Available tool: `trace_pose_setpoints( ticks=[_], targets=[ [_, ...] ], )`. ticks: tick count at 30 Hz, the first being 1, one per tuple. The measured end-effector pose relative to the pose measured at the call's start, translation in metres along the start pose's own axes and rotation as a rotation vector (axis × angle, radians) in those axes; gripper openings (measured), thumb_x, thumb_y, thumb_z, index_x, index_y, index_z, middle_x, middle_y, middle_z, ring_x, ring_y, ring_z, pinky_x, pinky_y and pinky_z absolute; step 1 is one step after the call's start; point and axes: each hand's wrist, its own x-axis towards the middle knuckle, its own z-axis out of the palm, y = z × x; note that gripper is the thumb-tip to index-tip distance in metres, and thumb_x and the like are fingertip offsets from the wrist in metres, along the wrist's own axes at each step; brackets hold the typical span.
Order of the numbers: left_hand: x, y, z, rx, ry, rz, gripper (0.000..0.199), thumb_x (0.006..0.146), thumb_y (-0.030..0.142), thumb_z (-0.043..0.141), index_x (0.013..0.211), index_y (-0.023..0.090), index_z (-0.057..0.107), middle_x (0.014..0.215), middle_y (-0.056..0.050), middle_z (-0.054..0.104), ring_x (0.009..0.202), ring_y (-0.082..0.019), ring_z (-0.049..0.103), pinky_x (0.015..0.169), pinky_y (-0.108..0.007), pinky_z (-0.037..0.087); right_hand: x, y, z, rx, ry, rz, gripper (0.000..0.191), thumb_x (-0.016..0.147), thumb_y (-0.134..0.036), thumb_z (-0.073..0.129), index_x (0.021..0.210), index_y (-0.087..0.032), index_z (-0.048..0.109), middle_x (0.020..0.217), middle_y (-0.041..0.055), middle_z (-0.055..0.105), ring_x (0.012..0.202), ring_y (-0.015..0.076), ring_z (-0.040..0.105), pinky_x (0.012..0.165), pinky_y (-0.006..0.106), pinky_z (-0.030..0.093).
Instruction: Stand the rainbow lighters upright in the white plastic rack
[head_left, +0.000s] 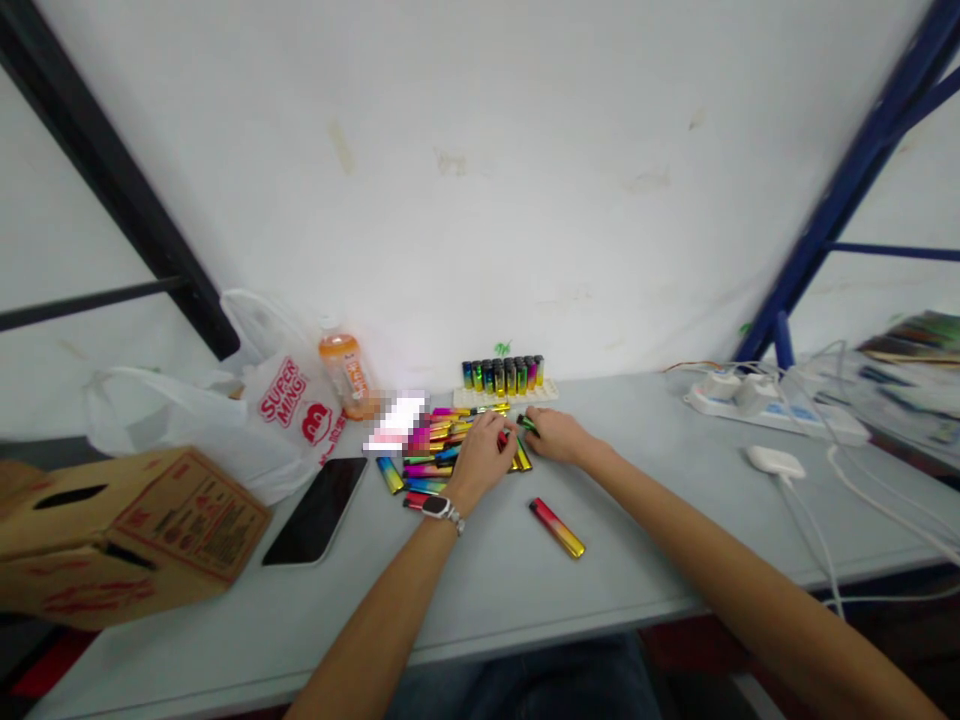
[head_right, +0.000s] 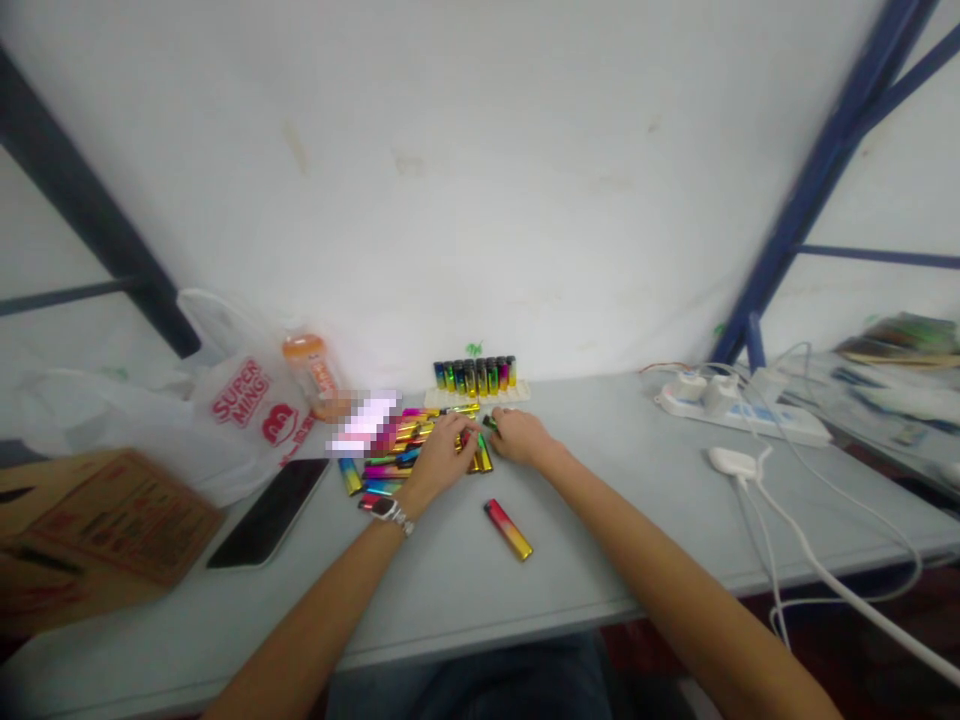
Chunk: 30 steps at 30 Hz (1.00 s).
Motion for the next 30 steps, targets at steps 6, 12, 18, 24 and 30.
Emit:
trace_pose_setpoints(
  ticks=[6,12,18,24,30],
  targets=[
    [0.003,0.001,-0.003,-0.072,0.084,-0.029,0.011,0.091,0.017,0.051,0.090,0.019,0.062,0.097,-0.006,0.062,0.101,-0.021,0.059,0.095,-0.038,0.047,0.020,-0.006,0.001,0.391,0.269,0.016,0.023,0.094,-0.040,0.046,0.094,-0.020,0.056,0.080,0.0043,0.065,0.073,0.0190,0.059,0.066,0.028,0.041],
    [0.006,-0.001,-0.005,-0.089,0.200,-0.097,0.010,0.089,0.017,0.052,0.082,0.020,0.058,0.089,-0.004,0.061,0.091,-0.020,0.059,0.086,-0.035,0.048,0.029,-0.036,0.012,0.940,0.434,0.043,0.034,0.084,-0.054,0.056,0.079,-0.020,0.055,0.060,-0.0036,0.051,0.058,0.0142,0.048,0.055,0.025,0.039],
    [0.006,-0.004,-0.004,-0.100,0.195,-0.081,0.013,0.089,0.017,0.053,0.078,0.019,0.057,0.086,-0.004,0.061,0.089,-0.019,0.059,0.085,-0.033,0.047,0.017,-0.041,0.029,1.134,0.423,0.206,0.051,0.083,-0.064,0.050,0.058,-0.020,0.048,0.051,-0.0033,0.042,0.053,0.0124,0.041,0.052,0.025,0.034],
    [0.005,-0.004,-0.002,-0.092,0.159,-0.056,0.012,0.089,0.017,0.054,0.078,0.018,0.059,0.085,-0.004,0.061,0.090,-0.019,0.059,0.086,-0.033,0.047,0.013,-0.041,0.030,1.051,0.522,0.312,0.047,0.082,-0.054,0.048,0.051,-0.020,0.044,0.047,-0.0042,0.037,0.050,0.0107,0.034,0.051,0.026,0.027],
    [0.006,-0.002,-0.003,-0.099,0.130,-0.061,0.013,0.089,0.017,0.054,0.077,0.018,0.058,0.085,-0.004,0.060,0.090,-0.020,0.059,0.087,-0.034,0.047,0.012,-0.042,0.030,0.978,0.580,0.251,0.046,0.085,-0.052,0.046,0.056,-0.017,0.052,0.052,-0.0019,0.048,0.057,0.0131,0.043,0.056,0.025,0.032]
  ],
)
